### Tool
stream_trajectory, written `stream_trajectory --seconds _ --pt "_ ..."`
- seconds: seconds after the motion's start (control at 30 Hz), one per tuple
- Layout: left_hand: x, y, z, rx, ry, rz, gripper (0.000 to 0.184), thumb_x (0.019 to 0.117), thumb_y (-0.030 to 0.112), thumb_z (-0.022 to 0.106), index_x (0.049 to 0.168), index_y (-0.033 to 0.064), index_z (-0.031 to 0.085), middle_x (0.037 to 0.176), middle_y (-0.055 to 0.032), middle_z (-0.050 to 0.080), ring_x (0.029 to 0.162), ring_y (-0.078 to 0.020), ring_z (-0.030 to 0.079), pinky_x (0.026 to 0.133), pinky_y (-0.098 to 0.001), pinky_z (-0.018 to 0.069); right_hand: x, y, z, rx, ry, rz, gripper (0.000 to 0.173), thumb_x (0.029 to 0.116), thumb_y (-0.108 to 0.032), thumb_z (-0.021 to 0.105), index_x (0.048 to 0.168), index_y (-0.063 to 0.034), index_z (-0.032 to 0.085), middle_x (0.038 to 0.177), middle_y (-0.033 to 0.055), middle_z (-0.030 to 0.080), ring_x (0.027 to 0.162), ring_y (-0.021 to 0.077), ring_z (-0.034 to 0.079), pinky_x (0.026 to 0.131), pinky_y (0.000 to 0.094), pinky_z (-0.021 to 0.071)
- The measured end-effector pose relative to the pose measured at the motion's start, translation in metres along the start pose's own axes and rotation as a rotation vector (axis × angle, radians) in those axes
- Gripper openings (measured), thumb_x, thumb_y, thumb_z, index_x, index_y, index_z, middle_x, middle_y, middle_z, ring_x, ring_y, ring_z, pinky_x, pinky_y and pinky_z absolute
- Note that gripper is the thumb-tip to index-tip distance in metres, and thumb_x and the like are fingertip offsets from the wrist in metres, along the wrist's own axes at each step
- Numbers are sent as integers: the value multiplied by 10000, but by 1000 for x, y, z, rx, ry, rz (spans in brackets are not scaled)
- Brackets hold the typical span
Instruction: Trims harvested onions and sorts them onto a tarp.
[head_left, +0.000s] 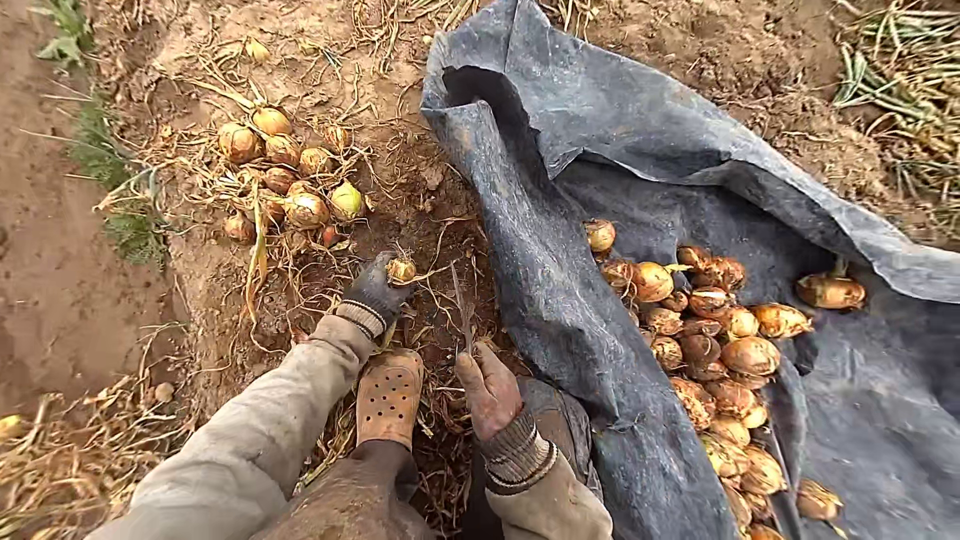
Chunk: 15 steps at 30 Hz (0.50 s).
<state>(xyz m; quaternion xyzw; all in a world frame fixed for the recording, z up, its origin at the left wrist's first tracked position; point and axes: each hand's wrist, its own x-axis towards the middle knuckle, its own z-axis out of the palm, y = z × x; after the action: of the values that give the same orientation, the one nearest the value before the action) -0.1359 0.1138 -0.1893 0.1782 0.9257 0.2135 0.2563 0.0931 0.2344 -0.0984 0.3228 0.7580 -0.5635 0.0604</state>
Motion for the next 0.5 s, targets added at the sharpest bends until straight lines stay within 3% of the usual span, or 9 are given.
stream_trajectory --seconds 0.07,0.1,0.17,0.23,0.3,0.33,0.43,0.5 --pt "-27 5 -10 -363 -37 5 803 815 175 864 1500 155 445 1297 -148 664 1169 -255 671 1010 -502 558 9 -1 0 -53 -121 129 736 992 -668 406 1255 -16 624 981 169 703 945 291 680 897 527 535" --pt "-44 12 -20 -518 -70 18 793 802 65 850 1490 119 461 1288 -159 659 1146 -239 674 993 -461 568 14 -3 -1 -64 -159 163 740 1000 -653 431 1326 -7 585 1046 198 704 1007 324 680 939 548 521" --pt "-77 24 -45 -581 -156 101 685 825 -8 800 1447 56 520 1266 -162 669 1118 -215 675 986 -407 565 22 -7 -2 -54 -203 147 782 976 -670 488 1380 -3 551 1079 214 705 1025 337 685 943 559 523" --pt "-109 31 -67 -370 -168 292 479 893 51 741 1357 27 624 1194 -142 720 1078 -186 704 983 -384 564 24 -10 1 30 -230 39 788 936 -716 513 1323 -33 570 961 155 689 862 264 671 815 510 550" --pt "-129 30 -82 -168 -132 530 340 910 83 675 1246 40 709 1145 -104 748 1065 -161 717 979 -372 571 25 -12 4 157 -223 -82 849 887 -791 499 1320 -72 624 1005 112 725 905 194 694 846 479 571" --pt "-133 24 -86 -112 -123 618 304 902 100 651 1189 56 740 1148 -88 751 1092 -166 711 996 -380 566 25 -14 4 191 -207 -143 855 882 -820 464 1265 -83 667 990 90 738 915 170 708 848 465 588" --pt "-135 10 -91 -59 -46 826 216 891 177 605 980 83 778 1013 -59 766 1034 -178 718 958 -381 572 23 -20 8 221 -188 -219 774 951 -795 325 1014 -127 713 775 17 668 725 122 652 678 403 564" --pt "-139 9 -100 -48 3 850 217 888 205 609 944 86 781 976 -59 765 1014 -182 720 943 -391 576 18 -20 14 227 -183 -169 790 953 -808 258 913 -141 680 660 -5 588 583 114 576 564 368 522"
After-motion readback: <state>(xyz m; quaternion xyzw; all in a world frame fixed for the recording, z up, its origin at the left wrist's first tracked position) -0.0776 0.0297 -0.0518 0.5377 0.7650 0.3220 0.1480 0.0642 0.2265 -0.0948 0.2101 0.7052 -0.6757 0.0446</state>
